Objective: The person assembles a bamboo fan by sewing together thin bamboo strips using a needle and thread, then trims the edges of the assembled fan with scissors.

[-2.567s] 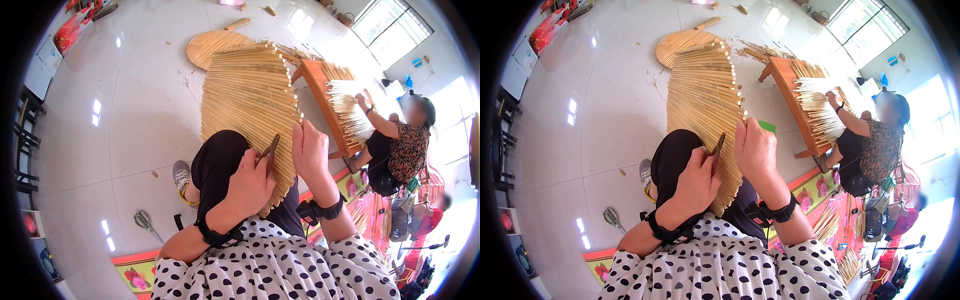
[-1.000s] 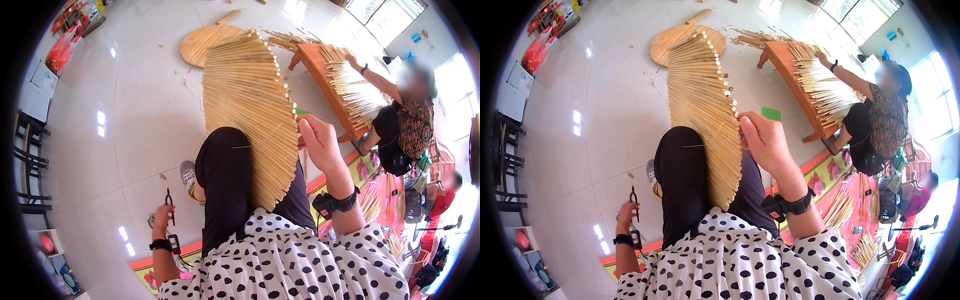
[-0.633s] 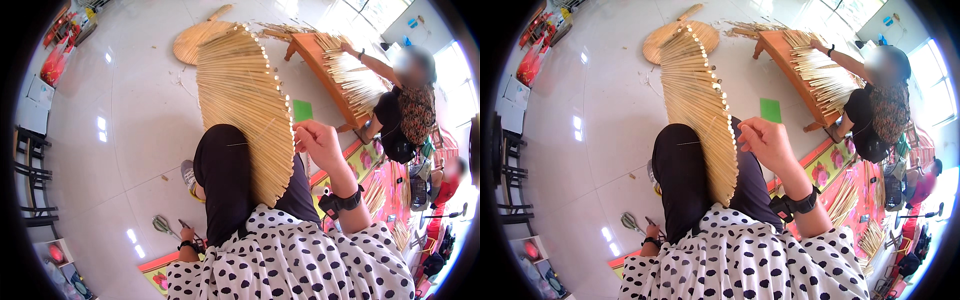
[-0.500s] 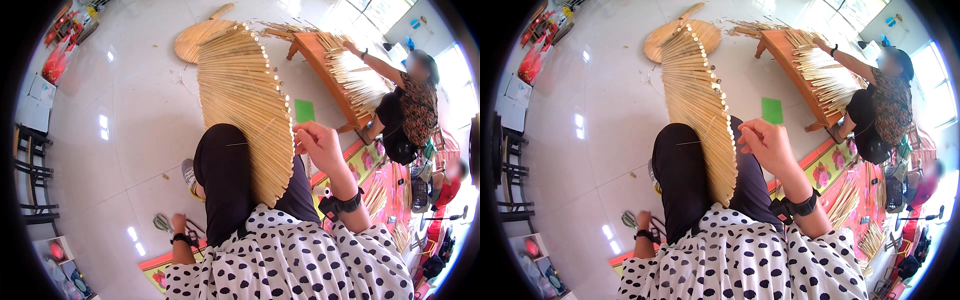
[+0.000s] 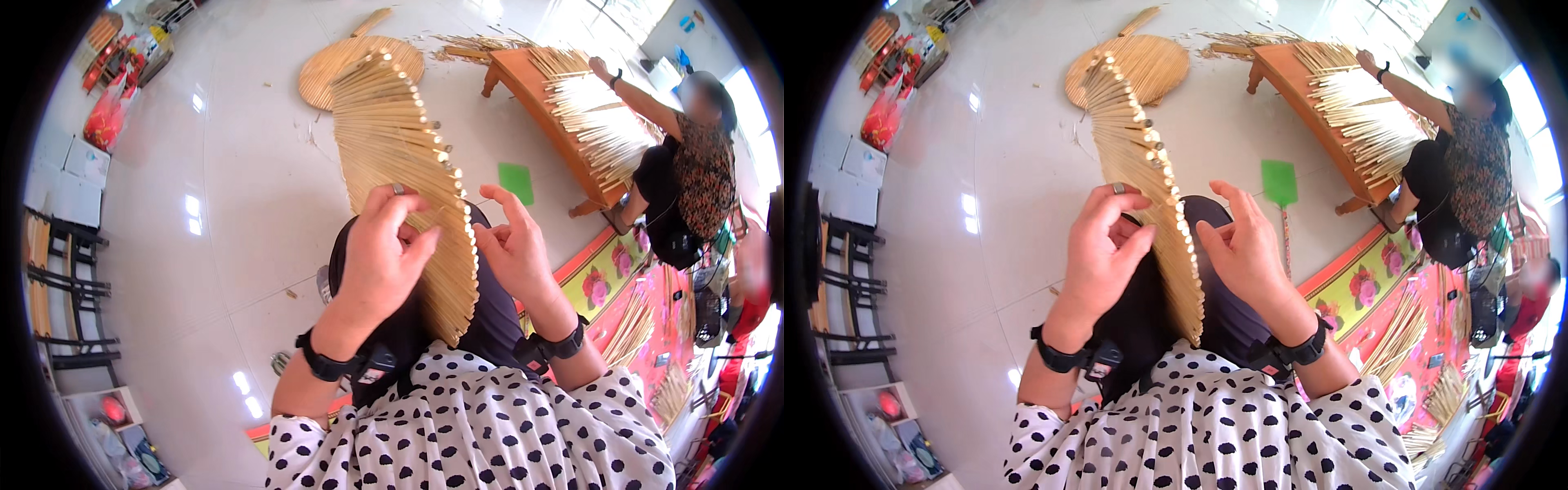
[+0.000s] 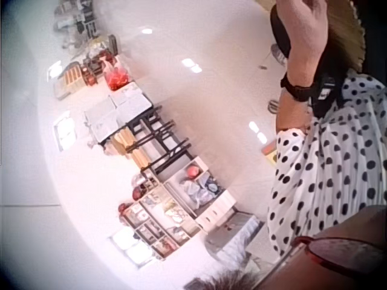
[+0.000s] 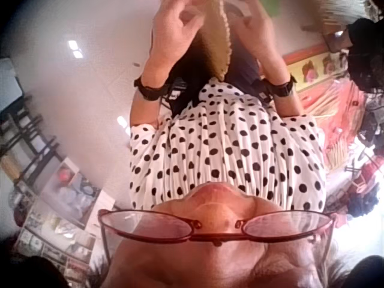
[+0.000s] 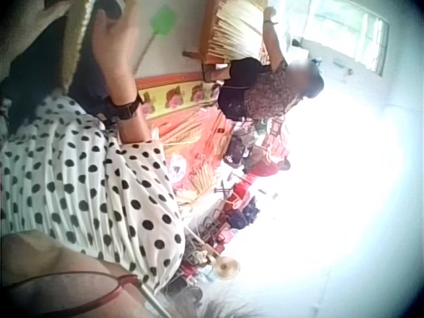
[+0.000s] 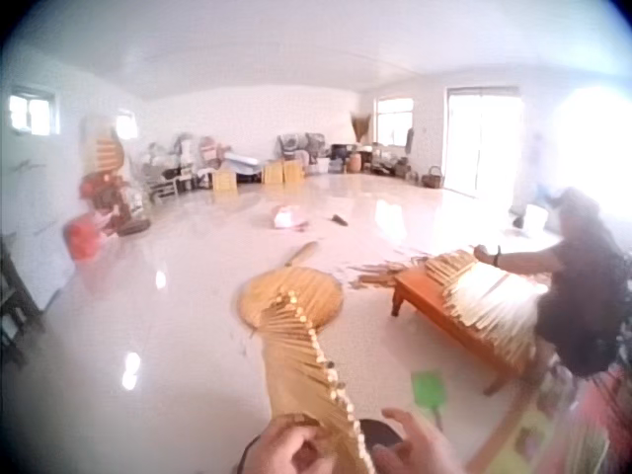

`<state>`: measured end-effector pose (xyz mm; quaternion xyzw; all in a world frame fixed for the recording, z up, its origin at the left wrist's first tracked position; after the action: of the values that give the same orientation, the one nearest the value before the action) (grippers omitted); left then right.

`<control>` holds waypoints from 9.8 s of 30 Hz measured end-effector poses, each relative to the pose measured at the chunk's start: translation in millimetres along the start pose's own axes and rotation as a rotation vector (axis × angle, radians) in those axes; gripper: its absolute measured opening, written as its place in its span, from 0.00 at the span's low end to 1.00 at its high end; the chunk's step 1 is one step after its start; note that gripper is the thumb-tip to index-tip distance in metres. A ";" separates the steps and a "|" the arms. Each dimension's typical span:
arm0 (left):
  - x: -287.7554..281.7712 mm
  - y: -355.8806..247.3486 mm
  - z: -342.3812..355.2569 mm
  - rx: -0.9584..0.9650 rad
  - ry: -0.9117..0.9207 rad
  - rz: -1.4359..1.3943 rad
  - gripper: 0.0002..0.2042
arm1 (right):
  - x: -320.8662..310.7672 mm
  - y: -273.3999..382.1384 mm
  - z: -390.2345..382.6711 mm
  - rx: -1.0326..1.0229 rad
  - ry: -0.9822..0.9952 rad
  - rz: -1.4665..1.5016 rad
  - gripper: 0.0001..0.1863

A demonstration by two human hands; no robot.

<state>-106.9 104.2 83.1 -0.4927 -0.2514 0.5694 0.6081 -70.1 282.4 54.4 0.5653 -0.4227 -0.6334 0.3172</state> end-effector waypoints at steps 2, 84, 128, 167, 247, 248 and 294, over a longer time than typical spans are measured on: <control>14.1 -0.6 4.7 0.018 -0.041 0.084 0.08 | -4.0 -2.0 -0.1 0.000 -0.024 0.028 0.25; 5.2 35.8 15.4 -0.083 0.211 -0.126 0.14 | 11.1 71.6 47.9 -0.455 0.569 -0.613 0.10; -29.7 -26.4 -17.0 0.091 -0.020 0.381 0.10 | 0.9 72.7 43.9 -0.661 0.467 -0.312 0.07; -15.9 -19.9 -30.7 0.466 -0.005 0.421 0.06 | 0.4 69.3 46.0 -0.392 0.378 -0.496 0.07; -24.8 -66.7 -27.8 0.236 0.078 0.627 0.05 | 61.1 12.6 -15.8 -0.031 0.315 0.764 0.09; -25.7 -67.8 -29.4 0.224 0.072 0.653 0.05 | 65.5 10.7 -16.1 -0.002 0.360 0.802 0.08; -52.5 13.6 -24.0 0.109 -0.087 -0.060 0.06 | 39.9 97.8 19.5 -0.503 0.203 -0.500 0.07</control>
<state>-103.9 45.5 75.2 -0.4258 -0.2607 0.5848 0.6393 -103.1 207.6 124.0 0.6155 -0.0687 -0.7161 0.3219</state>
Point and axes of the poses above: each hand's wrist, its own z-axis towards the middle knuckle, its own x-axis out of the palm, y = z × x, the point moved 9 cm from there along z, towards the middle knuckle, and after that the axes turned 5 degrees about x, right-handed, at the moved point
